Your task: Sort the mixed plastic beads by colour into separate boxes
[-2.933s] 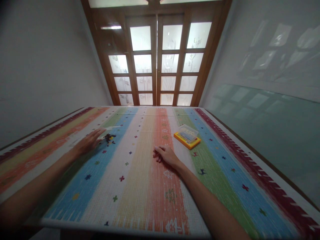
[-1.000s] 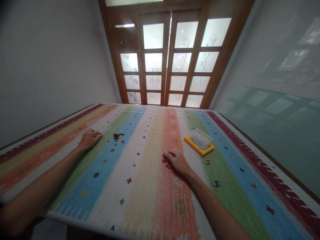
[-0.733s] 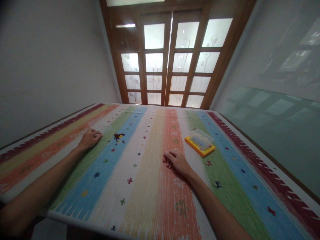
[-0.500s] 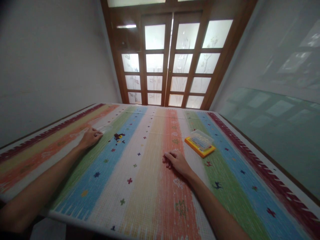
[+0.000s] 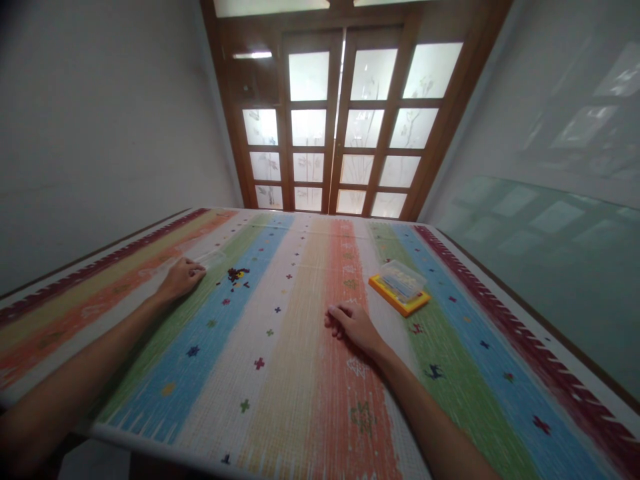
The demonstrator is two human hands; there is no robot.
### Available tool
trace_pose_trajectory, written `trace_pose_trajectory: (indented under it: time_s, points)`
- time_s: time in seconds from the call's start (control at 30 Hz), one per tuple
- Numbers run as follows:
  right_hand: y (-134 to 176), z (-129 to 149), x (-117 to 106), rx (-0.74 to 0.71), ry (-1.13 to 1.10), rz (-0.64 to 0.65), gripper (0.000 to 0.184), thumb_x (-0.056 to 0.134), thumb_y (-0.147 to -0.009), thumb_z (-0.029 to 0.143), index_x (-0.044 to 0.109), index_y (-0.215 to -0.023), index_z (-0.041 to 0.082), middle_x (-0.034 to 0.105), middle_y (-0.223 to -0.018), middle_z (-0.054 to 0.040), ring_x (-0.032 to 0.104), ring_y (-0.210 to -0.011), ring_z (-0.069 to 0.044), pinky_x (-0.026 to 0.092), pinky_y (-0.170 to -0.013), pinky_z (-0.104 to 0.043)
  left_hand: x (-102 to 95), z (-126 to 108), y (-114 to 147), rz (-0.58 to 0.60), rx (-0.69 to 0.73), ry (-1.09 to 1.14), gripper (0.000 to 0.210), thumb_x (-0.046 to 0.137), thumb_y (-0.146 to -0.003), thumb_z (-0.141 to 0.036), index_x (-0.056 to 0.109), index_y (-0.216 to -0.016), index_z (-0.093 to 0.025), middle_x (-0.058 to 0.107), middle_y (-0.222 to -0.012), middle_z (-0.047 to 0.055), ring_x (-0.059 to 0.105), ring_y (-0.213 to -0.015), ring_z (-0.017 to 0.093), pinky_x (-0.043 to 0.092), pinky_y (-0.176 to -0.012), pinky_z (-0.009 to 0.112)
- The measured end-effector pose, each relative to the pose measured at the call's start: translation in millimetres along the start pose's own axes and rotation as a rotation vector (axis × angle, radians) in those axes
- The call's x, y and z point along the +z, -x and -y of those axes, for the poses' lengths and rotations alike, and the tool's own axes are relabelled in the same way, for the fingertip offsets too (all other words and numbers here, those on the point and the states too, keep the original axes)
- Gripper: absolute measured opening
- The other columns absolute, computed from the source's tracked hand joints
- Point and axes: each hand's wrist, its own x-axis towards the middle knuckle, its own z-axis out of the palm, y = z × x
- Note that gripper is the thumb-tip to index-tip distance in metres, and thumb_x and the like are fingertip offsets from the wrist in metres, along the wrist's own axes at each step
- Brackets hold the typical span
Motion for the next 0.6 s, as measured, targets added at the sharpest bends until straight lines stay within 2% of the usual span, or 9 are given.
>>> trace_pose_trajectory:
  time_s: [0.6]
  points:
    - [0.1, -0.6, -0.1, 0.004, 0.041, -0.005, 0.051, 0.058, -0.079, 0.067, 0.064, -0.072, 0.017, 0.068, -0.07, -0.0064, 0.058, -0.053, -0.012, 0.047, -0.051, -0.025, 6.4, -4.1, -4.3, 0.001, 0.009, 0.005, 0.031, 0.051, -0.081, -0.034, 0.075, -0.088, -0.016, 0.053, -0.089, 0.008, 0.056, -0.078, 0.021, 0.051, -0.087, 0.037]
